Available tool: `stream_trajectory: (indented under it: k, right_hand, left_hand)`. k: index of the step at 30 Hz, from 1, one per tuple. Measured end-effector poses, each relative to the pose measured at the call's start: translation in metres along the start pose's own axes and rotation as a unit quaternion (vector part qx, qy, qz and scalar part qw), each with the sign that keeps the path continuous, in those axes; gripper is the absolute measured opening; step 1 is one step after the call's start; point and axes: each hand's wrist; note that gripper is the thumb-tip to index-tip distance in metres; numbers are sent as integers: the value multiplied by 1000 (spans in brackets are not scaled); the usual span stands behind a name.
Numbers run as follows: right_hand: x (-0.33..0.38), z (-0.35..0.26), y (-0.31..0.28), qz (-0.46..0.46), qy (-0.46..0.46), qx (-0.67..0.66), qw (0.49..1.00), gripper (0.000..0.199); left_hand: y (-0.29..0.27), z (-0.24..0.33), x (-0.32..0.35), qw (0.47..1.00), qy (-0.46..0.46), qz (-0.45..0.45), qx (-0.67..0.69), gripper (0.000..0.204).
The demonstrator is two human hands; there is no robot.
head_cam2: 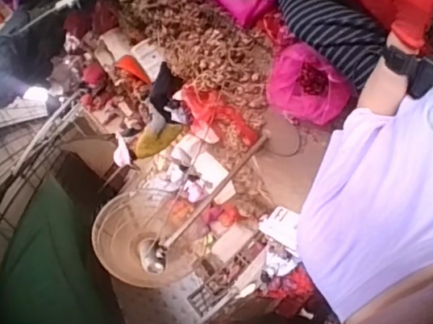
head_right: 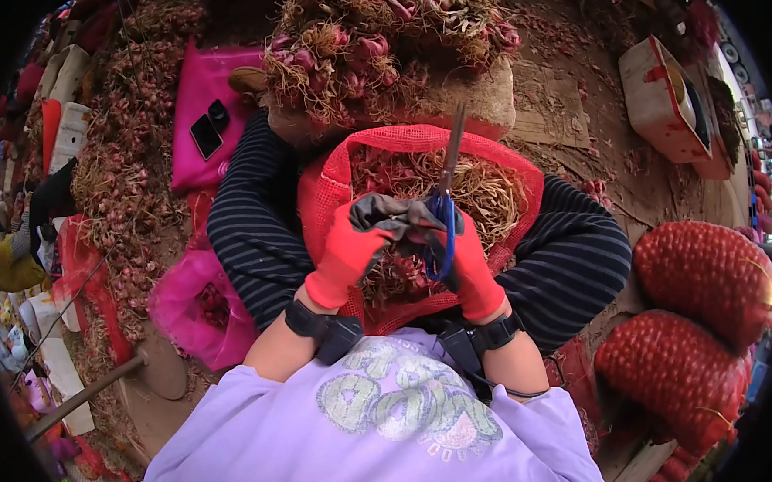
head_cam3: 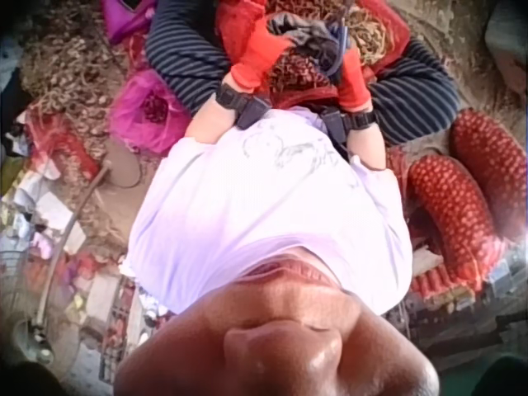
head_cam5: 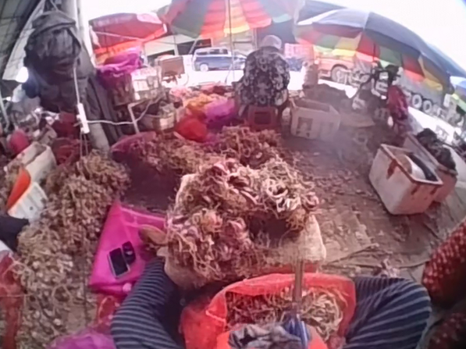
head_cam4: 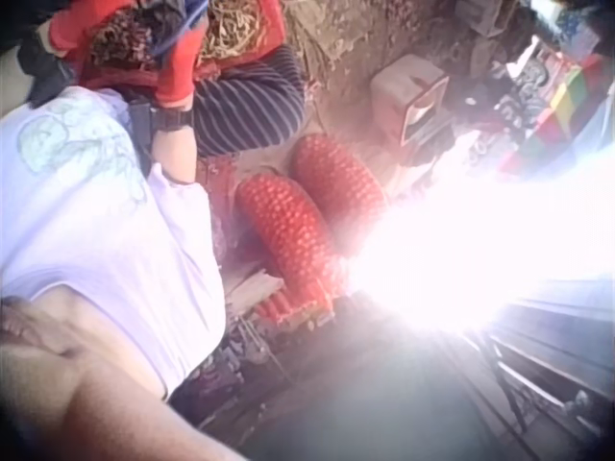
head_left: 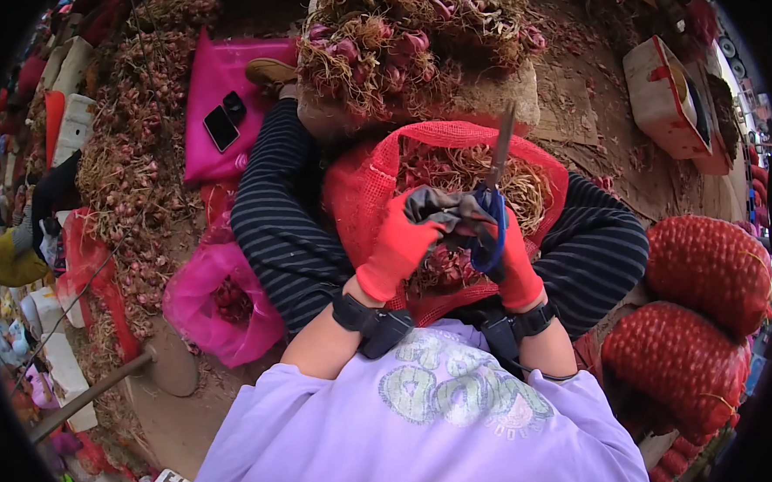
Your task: The recorder is using scissors to trim the roots and stems from small red onions.
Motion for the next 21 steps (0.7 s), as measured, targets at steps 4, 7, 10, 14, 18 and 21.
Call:
stream_trajectory:
  k: [4,7,10,14,18,21]
  right_hand:
    - [3,1,1,-24,-2,-123,992,21]
    - [1,-1,-3,-10,-16,-142,990,19]
    - [2,-15,-5,-3,-63,-105,992,15]
    - [2,-12,-4,51,-106,-186,976,16]
    - [0,-2,9,108,-141,72,982,22]
    - [4,8,16,133,-222,206,944,18]
  left_hand:
    - [2,-17,-1,913,-145,90,370,17]
    - [1,-22,-2,895,-137,104,411,19]
    - [-4,-35,0,950,-120,112,264,23]
    - [11,-27,15,997,-23,56,40,41]
    - [10,-18,17,958,-166,8,233,44]
    - [13,-23,15,954,-158,51,248,33]
Point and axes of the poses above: each hand's wrist, its own x-axis away from the middle knuckle, its own y-axis out of the palm, z = x × y, and after that the axes turned 11 degrees about y, right-handed
